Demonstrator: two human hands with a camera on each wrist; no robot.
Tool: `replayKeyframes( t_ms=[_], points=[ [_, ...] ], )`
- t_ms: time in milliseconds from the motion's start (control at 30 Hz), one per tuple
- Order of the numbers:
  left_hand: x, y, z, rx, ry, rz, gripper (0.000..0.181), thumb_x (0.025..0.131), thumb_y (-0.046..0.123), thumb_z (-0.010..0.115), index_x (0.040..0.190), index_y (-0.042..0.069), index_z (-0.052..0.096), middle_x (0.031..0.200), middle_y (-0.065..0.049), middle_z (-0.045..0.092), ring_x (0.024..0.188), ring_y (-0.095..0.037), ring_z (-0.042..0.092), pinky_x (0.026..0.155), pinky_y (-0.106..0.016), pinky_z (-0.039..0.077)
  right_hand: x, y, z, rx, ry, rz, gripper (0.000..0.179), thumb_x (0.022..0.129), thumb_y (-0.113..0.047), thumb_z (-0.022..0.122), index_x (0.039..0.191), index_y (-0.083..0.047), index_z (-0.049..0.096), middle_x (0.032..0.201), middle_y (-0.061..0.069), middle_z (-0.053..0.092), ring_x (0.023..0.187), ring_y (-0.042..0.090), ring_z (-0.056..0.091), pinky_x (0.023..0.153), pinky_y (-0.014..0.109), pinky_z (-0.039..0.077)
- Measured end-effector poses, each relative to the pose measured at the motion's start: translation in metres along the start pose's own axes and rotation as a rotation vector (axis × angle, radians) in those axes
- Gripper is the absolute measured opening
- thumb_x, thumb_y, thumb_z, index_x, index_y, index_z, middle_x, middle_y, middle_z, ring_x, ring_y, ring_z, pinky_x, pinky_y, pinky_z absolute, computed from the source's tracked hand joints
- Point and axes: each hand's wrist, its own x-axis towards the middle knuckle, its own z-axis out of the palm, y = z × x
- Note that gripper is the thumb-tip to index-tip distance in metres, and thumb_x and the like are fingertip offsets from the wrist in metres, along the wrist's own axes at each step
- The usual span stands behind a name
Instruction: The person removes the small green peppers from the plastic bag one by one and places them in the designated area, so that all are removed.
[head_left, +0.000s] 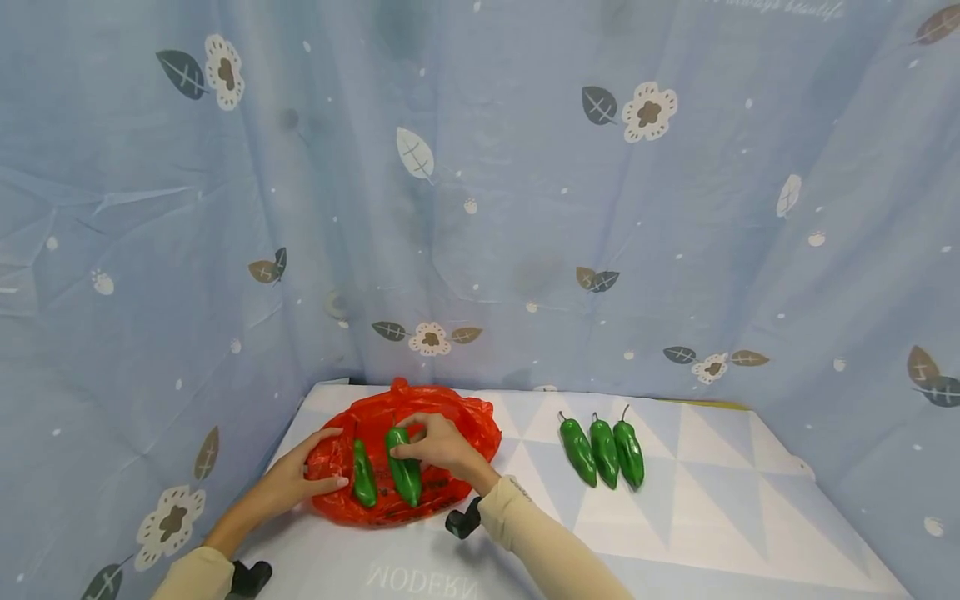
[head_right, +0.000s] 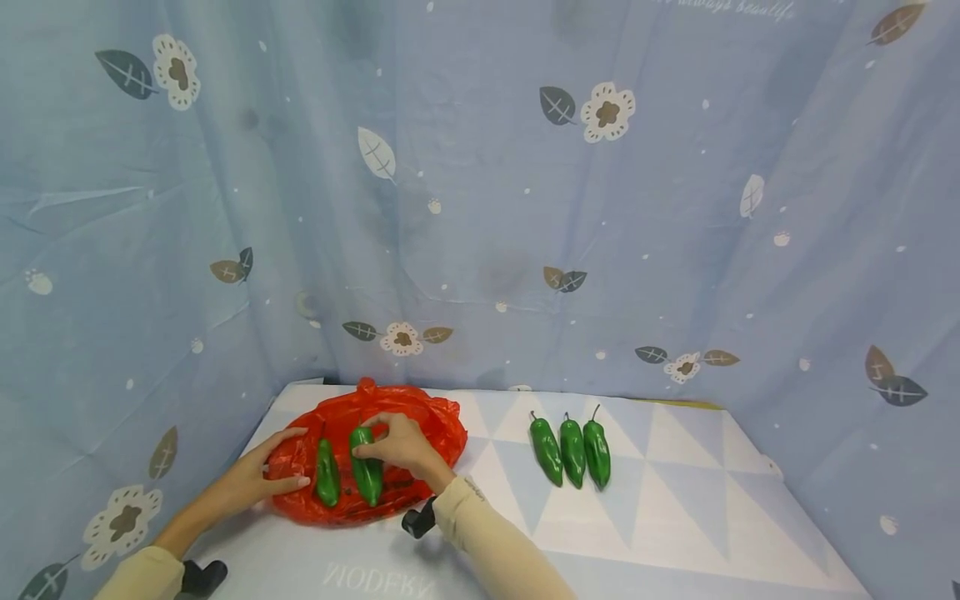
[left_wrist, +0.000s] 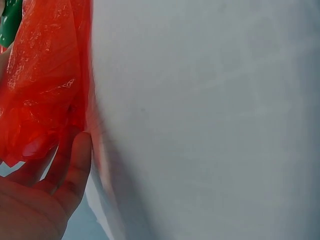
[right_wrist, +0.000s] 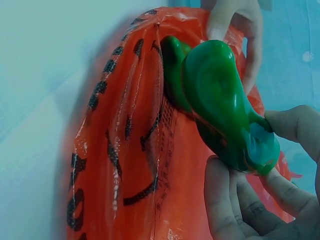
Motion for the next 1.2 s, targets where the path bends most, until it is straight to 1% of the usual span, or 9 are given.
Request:
replayKeyframes(
  t_ms=[200, 333, 567, 767, 900, 1000, 1200],
  points=[
    [0.000, 0.000, 0.002, 0.003, -0.003, -0.025, 0.092, 0.083, 0.042, 0.086, 0.157, 0.016, 0.038, 0.156, -0.029, 0.038, 0.139, -0.055, 0.039, 0.102, -0.070, 0.043, -0.008, 0.000, -0.006, -0.006, -0.024, -0.013, 0.039, 0.087, -0.021, 0.084, 0.121, -0.013, 0.069, 0.089, 0.005, 0.070, 0.070, 0.019, 0.069, 0.070, 0.047, 0.063],
    [0.000, -0.002, 0.002, 0.005, -0.006, -0.032, 0.092, 0.084, 0.043, 0.085, 0.157, 0.015, 0.037, 0.157, -0.029, 0.036, 0.140, -0.056, 0.037, 0.103, -0.070, 0.042, -0.014, 0.001, -0.010, -0.012, -0.043, -0.019, 0.037, 0.087, -0.022, 0.084, 0.121, -0.015, 0.069, 0.090, 0.006, 0.070, 0.069, 0.019, 0.069, 0.069, 0.045, 0.063],
    [0.002, -0.003, 0.002, 0.007, -0.011, -0.034, 0.094, 0.083, 0.044, 0.085, 0.157, 0.015, 0.037, 0.157, -0.030, 0.036, 0.140, -0.056, 0.037, 0.103, -0.071, 0.042, -0.019, 0.005, -0.015, -0.014, -0.049, -0.032, 0.033, 0.086, -0.022, 0.084, 0.116, -0.018, 0.070, 0.090, 0.007, 0.069, 0.068, 0.019, 0.067, 0.066, 0.046, 0.063],
    [0.002, -0.003, 0.003, 0.011, -0.013, -0.032, 0.094, 0.083, 0.045, 0.086, 0.157, 0.014, 0.037, 0.156, -0.031, 0.037, 0.139, -0.056, 0.039, 0.102, -0.070, 0.044, -0.023, 0.007, -0.023, -0.035, -0.038, -0.049, 0.036, 0.086, -0.024, 0.085, 0.118, -0.020, 0.070, 0.090, 0.006, 0.068, 0.068, 0.020, 0.068, 0.064, 0.045, 0.063],
    [0.003, -0.003, 0.002, 0.003, -0.021, -0.034, 0.094, 0.083, 0.045, 0.085, 0.157, 0.014, 0.036, 0.158, -0.030, 0.035, 0.140, -0.056, 0.037, 0.103, -0.069, 0.044, -0.027, 0.009, -0.030, -0.045, -0.022, -0.055, 0.037, 0.086, -0.025, 0.085, 0.120, -0.020, 0.070, 0.091, 0.005, 0.068, 0.069, 0.020, 0.068, 0.066, 0.045, 0.063],
    [0.003, -0.002, 0.002, 0.009, -0.025, -0.035, 0.094, 0.083, 0.045, 0.085, 0.158, 0.014, 0.036, 0.158, -0.031, 0.033, 0.141, -0.056, 0.035, 0.103, -0.070, 0.043, -0.030, 0.012, -0.036, -0.036, -0.008, -0.061, 0.038, 0.086, -0.024, 0.085, 0.121, -0.019, 0.070, 0.092, 0.006, 0.068, 0.070, 0.021, 0.068, 0.066, 0.045, 0.062],
    [0.005, -0.002, 0.002, 0.018, -0.022, -0.036, 0.095, 0.083, 0.046, 0.085, 0.158, 0.014, 0.036, 0.157, -0.031, 0.034, 0.140, -0.057, 0.036, 0.102, -0.069, 0.044, -0.035, 0.020, -0.049, -0.014, 0.003, -0.055, 0.040, 0.087, -0.024, 0.084, 0.123, -0.018, 0.069, 0.095, 0.007, 0.068, 0.072, 0.020, 0.068, 0.068, 0.044, 0.063]
  ],
)
